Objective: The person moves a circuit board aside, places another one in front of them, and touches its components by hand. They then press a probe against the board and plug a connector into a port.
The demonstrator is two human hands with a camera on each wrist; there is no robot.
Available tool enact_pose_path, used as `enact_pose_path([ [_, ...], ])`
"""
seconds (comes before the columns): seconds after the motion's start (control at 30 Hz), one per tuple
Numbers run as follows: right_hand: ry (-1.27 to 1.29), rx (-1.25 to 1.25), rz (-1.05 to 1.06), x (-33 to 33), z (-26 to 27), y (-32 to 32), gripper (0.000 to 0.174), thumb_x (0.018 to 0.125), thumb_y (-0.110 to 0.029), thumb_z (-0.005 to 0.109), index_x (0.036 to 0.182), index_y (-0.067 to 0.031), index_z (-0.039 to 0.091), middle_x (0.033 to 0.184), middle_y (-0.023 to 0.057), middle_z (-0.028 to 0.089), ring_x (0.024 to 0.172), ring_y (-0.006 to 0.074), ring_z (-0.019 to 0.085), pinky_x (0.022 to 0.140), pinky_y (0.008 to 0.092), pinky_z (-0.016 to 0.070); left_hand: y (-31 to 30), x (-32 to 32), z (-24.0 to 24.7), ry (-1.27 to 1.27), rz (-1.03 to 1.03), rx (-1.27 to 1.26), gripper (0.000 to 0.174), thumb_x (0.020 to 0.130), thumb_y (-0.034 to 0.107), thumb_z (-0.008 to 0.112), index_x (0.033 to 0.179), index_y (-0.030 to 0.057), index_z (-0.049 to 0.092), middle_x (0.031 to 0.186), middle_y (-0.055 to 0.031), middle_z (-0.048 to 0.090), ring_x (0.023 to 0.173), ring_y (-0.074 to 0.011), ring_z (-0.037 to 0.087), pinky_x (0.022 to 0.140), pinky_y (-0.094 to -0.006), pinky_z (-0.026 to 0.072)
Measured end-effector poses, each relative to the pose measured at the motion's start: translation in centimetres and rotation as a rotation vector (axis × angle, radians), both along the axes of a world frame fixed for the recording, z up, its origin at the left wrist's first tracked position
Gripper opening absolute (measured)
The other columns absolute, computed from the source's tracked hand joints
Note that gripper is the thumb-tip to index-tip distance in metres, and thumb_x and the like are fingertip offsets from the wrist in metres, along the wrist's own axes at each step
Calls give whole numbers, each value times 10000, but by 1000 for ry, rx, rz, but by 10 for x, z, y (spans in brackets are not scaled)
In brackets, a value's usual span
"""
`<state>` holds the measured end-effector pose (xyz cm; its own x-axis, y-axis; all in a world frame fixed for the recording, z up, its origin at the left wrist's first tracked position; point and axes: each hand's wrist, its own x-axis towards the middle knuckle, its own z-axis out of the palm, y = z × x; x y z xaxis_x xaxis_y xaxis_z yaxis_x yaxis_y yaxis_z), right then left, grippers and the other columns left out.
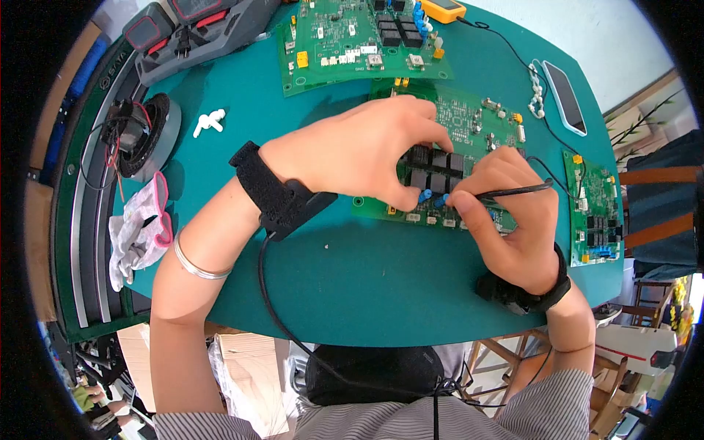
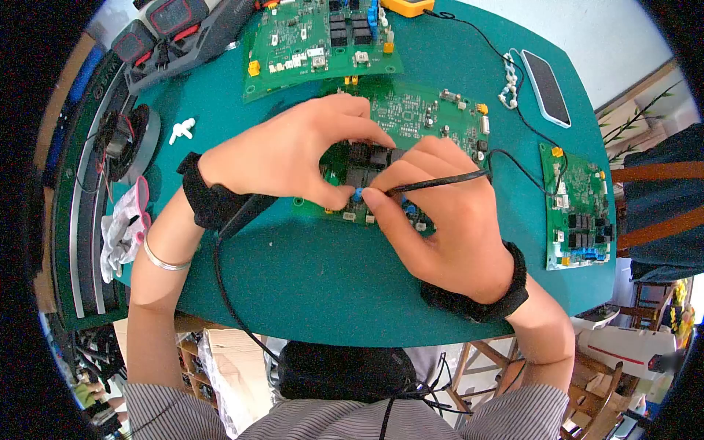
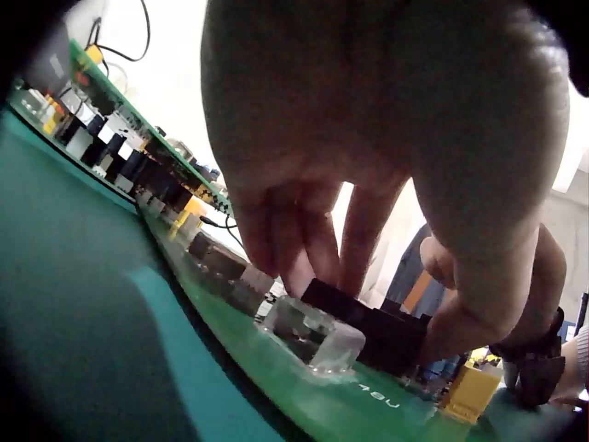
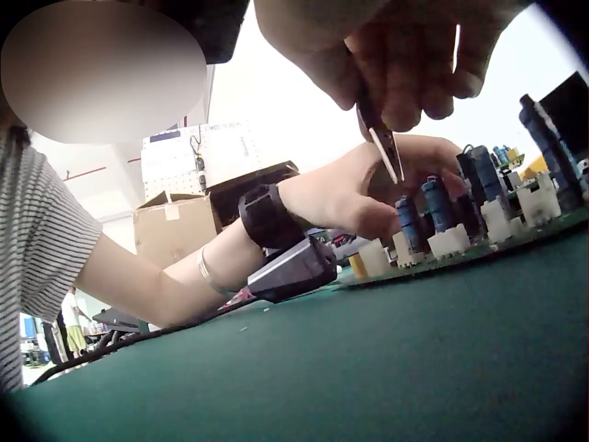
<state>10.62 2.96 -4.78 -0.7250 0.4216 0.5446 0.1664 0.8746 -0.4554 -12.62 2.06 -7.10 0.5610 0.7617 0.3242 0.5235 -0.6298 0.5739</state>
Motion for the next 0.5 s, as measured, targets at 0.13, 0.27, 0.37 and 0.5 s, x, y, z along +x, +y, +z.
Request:
enact_pose_path([
  [0.13,-20,-56,-30,1,1,0,78,793,0,734,797,-21,659,739,115,629,677,304,573,610,399,433,-5,1,5,45,19,-1,533,629,171,768,1120,14,633,946,-148,561,945,-348,577,868,-410,474],
  [0.27,-23,-75,-10,1,0,0,75,798,2,730,791,-20,659,740,111,630,662,303,574,595,401,438,-12,-1,14,113,36,-30,524,623,185,774,1094,11,624,944,-151,574,931,-340,591,850,-409,487],
  [0.37,-19,-74,39,0,2,-1,78,794,12,732,816,-16,662,760,107,642,676,300,585,603,394,455,-13,-7,15,149,64,-6,540,616,186,782,1101,7,623,942,-155,579,917,-331,604,830,-403,502],
  [0.5,52,-183,39,0,0,-4,113,789,27,733,871,-14,667,808,100,660,700,294,602,620,381,482,-9,-15,9,138,79,42,566,606,183,790,1111,-8,620,930,-158,577,893,-326,614,807,-393,519],
])
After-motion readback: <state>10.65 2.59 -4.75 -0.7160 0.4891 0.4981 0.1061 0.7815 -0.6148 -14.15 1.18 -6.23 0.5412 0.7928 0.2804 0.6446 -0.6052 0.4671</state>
